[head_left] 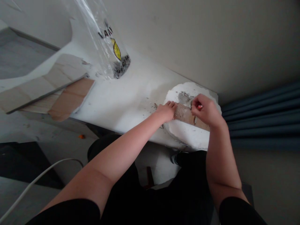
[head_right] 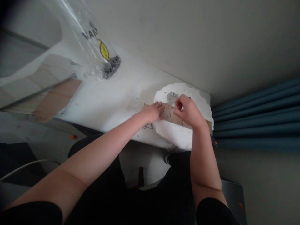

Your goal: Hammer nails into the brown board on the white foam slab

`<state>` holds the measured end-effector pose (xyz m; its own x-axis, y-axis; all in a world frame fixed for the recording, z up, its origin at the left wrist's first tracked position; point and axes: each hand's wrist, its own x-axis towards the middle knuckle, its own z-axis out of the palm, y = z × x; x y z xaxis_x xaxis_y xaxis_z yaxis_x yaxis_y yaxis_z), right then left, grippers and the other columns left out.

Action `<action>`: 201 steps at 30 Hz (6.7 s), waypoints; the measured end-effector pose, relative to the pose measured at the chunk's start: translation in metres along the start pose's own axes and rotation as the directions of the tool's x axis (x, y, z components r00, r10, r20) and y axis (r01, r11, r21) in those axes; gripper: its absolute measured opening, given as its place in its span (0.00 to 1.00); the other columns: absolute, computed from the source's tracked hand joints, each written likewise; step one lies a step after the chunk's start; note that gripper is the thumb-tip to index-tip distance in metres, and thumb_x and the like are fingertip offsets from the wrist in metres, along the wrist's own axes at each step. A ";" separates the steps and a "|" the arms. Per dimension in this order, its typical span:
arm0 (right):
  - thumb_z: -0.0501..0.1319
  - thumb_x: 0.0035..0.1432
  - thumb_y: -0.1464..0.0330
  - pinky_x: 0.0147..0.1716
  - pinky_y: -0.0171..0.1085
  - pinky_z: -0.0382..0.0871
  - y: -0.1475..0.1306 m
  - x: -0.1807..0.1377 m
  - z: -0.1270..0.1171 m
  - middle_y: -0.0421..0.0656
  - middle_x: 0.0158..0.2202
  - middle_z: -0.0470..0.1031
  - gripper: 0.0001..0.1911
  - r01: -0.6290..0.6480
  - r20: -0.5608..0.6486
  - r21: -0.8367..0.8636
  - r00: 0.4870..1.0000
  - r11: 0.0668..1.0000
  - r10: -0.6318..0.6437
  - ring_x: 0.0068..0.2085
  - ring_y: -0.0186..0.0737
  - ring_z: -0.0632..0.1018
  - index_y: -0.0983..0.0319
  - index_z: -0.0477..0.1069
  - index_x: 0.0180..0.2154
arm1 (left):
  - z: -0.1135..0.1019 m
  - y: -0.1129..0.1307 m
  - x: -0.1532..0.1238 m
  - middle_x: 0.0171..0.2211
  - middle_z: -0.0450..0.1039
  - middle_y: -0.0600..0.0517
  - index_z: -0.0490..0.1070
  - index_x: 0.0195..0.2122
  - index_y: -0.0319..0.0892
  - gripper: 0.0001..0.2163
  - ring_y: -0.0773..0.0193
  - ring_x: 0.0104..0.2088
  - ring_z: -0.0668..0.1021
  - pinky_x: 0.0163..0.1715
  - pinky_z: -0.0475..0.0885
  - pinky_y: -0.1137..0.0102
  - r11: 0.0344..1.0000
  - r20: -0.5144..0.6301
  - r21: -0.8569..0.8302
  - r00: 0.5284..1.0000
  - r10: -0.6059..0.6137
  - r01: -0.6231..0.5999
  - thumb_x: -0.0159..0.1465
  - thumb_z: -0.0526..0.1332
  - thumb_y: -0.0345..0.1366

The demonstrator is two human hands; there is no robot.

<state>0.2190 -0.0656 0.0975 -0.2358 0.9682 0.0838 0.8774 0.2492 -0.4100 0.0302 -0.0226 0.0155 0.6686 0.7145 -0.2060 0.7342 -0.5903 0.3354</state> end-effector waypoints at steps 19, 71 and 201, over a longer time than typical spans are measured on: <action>0.57 0.65 0.69 0.35 0.39 0.65 -0.007 -0.027 0.067 0.48 0.36 0.78 0.07 0.012 0.094 -0.216 0.996 0.976 0.008 0.36 0.45 0.77 0.62 0.74 0.40 | -0.017 -0.024 0.011 0.70 0.60 0.45 0.61 0.69 0.48 0.27 0.51 0.67 0.66 0.62 0.64 0.60 0.991 0.030 -0.034 0.991 0.129 -0.128 0.68 0.58 0.33; 0.62 0.50 0.76 0.30 0.36 0.58 0.025 0.022 0.074 0.44 0.33 0.75 0.06 0.150 0.250 -0.044 0.959 0.988 -0.135 0.31 0.38 0.69 0.61 0.68 0.28 | -0.008 -0.024 0.010 0.70 0.60 0.42 0.63 0.66 0.42 0.23 0.51 0.66 0.66 0.62 0.66 0.58 0.990 0.001 -0.017 0.990 0.140 -0.140 0.70 0.53 0.35; 0.58 0.64 0.73 0.46 0.42 0.66 0.020 0.003 0.077 0.51 0.44 0.76 0.08 0.213 0.131 -0.020 0.969 0.977 -0.208 0.47 0.49 0.75 0.62 0.76 0.39 | -0.008 -0.025 0.009 0.71 0.59 0.43 0.63 0.67 0.43 0.23 0.52 0.69 0.64 0.64 0.65 0.58 0.993 -0.003 -0.027 0.993 0.115 -0.115 0.70 0.54 0.34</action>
<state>0.2035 -0.0596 0.0193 -0.4662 0.8834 0.0474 0.8154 0.4499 -0.3642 0.0173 0.0019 0.0128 0.7482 0.6430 -0.1636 0.6491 -0.6581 0.3815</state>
